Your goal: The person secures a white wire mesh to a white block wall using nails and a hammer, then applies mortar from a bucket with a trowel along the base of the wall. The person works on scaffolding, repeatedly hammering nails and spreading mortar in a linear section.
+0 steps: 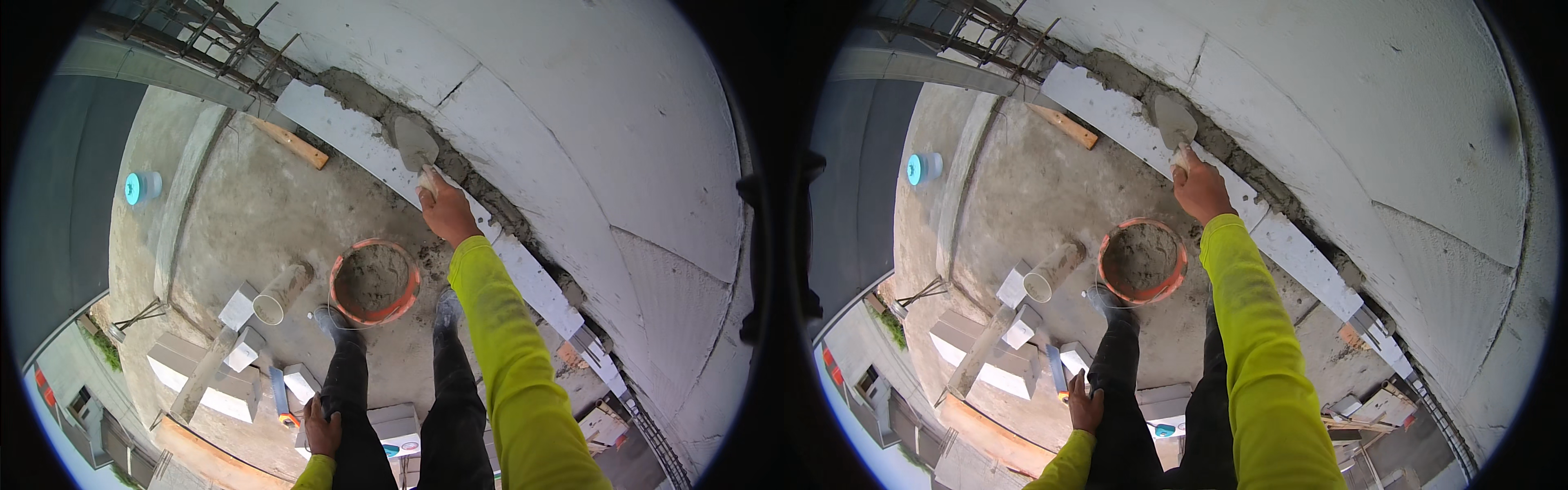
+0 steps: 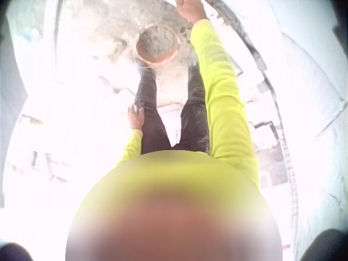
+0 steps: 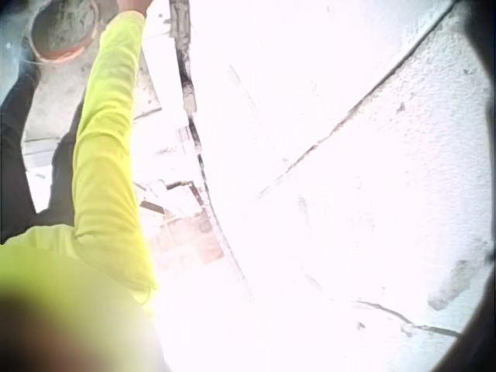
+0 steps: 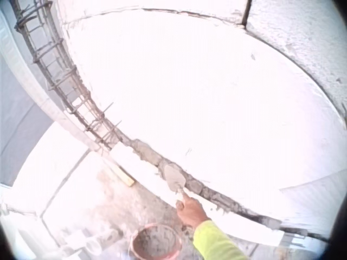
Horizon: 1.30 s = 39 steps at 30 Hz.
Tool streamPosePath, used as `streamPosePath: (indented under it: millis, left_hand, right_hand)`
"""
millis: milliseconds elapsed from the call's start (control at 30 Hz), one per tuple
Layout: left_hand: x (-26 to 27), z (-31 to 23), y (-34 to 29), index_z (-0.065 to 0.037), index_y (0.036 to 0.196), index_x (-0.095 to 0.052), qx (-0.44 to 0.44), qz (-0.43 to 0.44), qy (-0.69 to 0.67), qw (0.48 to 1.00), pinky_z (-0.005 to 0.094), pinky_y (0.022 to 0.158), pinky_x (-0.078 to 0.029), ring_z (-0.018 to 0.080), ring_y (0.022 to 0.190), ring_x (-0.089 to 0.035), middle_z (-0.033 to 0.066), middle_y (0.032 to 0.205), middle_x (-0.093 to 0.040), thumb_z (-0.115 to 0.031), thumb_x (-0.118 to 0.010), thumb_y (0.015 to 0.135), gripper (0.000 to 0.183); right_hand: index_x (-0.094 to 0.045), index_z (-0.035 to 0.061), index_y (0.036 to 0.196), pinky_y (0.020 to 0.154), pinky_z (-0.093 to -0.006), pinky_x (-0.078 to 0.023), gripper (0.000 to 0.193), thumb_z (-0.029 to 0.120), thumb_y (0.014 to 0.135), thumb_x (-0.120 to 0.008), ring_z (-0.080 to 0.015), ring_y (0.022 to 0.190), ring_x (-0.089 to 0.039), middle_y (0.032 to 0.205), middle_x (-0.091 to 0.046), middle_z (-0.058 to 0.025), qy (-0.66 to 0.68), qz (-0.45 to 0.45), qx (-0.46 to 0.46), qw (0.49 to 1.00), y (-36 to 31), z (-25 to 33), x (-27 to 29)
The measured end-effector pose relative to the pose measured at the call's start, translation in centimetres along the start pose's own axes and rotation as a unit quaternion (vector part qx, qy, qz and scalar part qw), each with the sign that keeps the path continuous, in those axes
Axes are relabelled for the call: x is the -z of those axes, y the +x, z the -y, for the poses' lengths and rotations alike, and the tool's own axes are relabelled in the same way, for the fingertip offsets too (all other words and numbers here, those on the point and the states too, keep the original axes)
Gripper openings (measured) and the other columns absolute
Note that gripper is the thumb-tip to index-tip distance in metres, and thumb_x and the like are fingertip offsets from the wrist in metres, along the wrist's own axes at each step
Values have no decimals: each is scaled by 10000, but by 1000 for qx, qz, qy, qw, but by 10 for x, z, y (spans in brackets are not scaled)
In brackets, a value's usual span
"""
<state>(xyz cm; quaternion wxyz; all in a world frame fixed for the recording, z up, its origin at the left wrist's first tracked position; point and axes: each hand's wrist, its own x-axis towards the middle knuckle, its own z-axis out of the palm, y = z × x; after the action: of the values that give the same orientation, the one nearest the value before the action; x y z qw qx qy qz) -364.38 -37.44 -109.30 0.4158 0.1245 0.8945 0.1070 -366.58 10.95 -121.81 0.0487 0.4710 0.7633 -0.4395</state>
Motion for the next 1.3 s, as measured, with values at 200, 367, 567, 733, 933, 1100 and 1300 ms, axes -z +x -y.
streamPosePath:
  millis: [200,367,567,733,933,1100,1300]
  left_hand:
    - [19,13,4,94,1385,-463,14,-22,-11,1000,475,1088,-394,460,1253,-488,314,1328,-503,-148,-634,788,667]
    - [38,39,7,103,1375,-461,13,-42,-25,999,475,1055,-414,462,1221,-505,315,1291,-522,-95,-628,790,640]
    - [47,55,0,91,1372,-474,40,-26,-13,999,468,1045,-423,454,1202,-519,305,1269,-536,-67,-640,780,635]
    - [46,53,0,86,1370,-474,29,-33,-12,999,470,1058,-417,445,1225,-511,296,1293,-531,-65,-632,785,624]
    - [59,47,-3,106,1359,-478,33,-36,-28,998,471,1058,-419,453,1219,-519,305,1284,-544,-85,-621,790,617]
    - [65,50,-3,119,1353,-480,50,-29,-34,998,466,1070,-414,456,1230,-513,309,1283,-540,-78,-637,774,631]
    - [63,69,-6,109,1355,-483,60,-36,-17,997,468,1047,-427,451,1194,-535,307,1268,-546,-83,-640,791,616]
  right_hand:
    - [-473,83,1442,933,-465,-508,497,303,998,-509,-429,1077,-642,1175,-658,-275,93,55,-67,992,-11,-4,17]
    - [-478,58,1438,741,-432,-553,501,319,1011,-502,-343,727,-690,946,-703,-231,94,31,-142,985,-13,-19,27]
    - [-438,121,1477,808,-506,-545,514,278,991,-501,-405,906,-680,963,-701,-240,-20,-83,38,996,-24,5,-11]
    - [-432,165,1489,907,-485,-521,523,302,988,-488,-396,1045,-657,1109,-683,-254,-61,-20,-8,998,55,46,-34]
    - [-423,200,1500,906,-462,-533,513,276,995,-475,-352,1036,-677,1173,-696,-176,-47,-26,-58,997,5,-12,4]
    - [-435,196,1490,875,-503,-536,523,267,979,-519,-407,962,-676,1115,-677,-243,-11,-78,-20,997,-42,7,-13]
    - [-438,207,1488,923,-499,-513,517,271,982,-518,-429,1049,-645,1128,-665,-262,-76,-1,-6,997,19,52,-44]
